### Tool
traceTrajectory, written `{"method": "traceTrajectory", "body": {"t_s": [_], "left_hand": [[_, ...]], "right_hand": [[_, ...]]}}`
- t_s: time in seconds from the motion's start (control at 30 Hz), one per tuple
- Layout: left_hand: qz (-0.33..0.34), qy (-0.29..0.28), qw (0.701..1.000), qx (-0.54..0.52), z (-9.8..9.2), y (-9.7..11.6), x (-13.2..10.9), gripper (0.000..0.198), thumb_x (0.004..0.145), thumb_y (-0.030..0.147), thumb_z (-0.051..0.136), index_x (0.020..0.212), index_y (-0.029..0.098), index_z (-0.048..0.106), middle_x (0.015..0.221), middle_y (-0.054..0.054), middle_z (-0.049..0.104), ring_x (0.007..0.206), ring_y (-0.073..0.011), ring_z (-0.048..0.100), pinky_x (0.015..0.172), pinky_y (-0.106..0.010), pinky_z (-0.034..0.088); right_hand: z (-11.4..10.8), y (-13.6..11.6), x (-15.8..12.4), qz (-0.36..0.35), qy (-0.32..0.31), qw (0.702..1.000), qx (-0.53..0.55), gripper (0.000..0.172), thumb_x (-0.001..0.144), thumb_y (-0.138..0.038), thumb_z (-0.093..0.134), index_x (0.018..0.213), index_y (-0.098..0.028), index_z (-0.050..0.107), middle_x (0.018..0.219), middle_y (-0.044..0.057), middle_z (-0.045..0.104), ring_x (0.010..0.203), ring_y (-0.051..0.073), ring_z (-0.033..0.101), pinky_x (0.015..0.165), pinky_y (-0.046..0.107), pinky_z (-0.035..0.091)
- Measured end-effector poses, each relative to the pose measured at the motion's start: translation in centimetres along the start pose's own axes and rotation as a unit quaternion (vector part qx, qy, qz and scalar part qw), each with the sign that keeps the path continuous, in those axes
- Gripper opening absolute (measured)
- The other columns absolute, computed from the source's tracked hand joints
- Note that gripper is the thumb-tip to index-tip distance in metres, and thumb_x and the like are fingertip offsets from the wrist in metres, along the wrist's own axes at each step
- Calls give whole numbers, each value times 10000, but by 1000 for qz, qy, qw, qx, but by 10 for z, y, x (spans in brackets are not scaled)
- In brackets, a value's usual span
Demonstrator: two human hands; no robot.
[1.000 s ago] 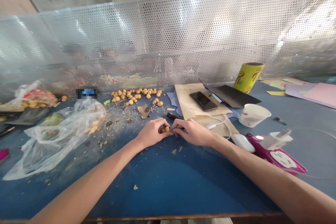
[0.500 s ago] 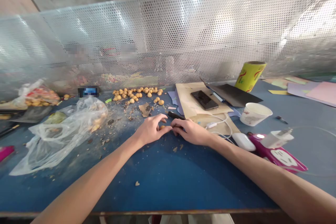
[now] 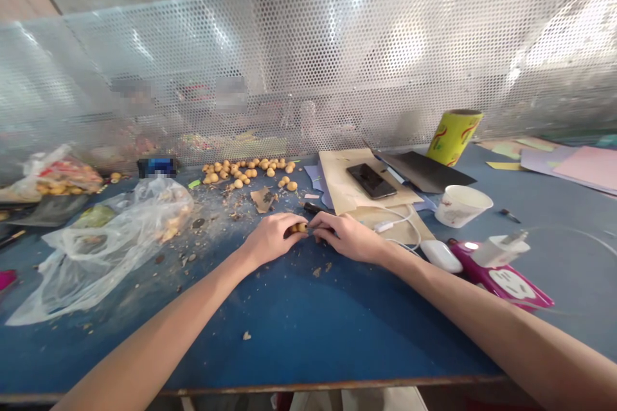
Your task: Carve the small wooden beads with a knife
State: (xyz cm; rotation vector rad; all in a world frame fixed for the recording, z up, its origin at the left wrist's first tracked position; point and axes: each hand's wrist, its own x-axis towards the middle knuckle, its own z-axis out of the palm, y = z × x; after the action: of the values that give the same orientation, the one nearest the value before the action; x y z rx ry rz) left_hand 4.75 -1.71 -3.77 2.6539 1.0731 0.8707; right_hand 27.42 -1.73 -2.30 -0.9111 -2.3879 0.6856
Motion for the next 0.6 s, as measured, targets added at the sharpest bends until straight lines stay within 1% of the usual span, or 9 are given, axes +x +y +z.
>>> {"method": "traceTrajectory", "body": {"t_s": [0.07,0.17,0.3,0.37,0.47,0.6], "left_hand": [[-13,18,1000,6,2,-1,-1,244,877,248,642,1117,209,649,1038,-35,716,925,-178,674,864,-328,542],[-33,24,999,21,5,-2,-1,257,859,294,671,1104,217,661,1002,-32,726,892,-186,686,831,-332,554],[-42,18,998,37,5,-1,0,220,840,313,694,1040,224,672,932,-18,724,843,-178,681,774,-306,547],[-41,14,998,55,5,0,1,193,833,308,702,1000,219,663,901,-12,714,821,-177,671,744,-299,537],[-27,3,994,105,5,4,2,153,838,306,694,919,194,630,847,-20,686,801,-188,653,707,-300,519],[4,-7,986,168,6,9,3,166,860,316,668,860,177,576,823,-30,646,803,-197,625,698,-301,498]], "right_hand": [[0,0,0,-5,9,1000,-11,146,950,-190,458,1030,-202,580,815,11,691,733,141,641,701,241,468],[1,-1,0,-16,20,999,-41,131,942,-185,468,983,-196,592,845,27,691,759,147,643,708,243,463],[1,-3,0,-39,23,995,-89,123,926,-175,485,930,-193,607,789,22,671,690,136,609,648,231,424],[0,-5,-1,-38,24,994,-98,118,915,-168,496,911,-189,611,761,18,662,653,127,588,623,227,406],[1,-11,-1,7,30,997,-77,123,909,-172,497,867,-187,612,723,9,663,605,114,574,599,219,399],[4,-21,-1,80,48,995,-37,176,906,-171,485,793,-197,618,709,-6,679,622,111,592,612,212,413]]}}
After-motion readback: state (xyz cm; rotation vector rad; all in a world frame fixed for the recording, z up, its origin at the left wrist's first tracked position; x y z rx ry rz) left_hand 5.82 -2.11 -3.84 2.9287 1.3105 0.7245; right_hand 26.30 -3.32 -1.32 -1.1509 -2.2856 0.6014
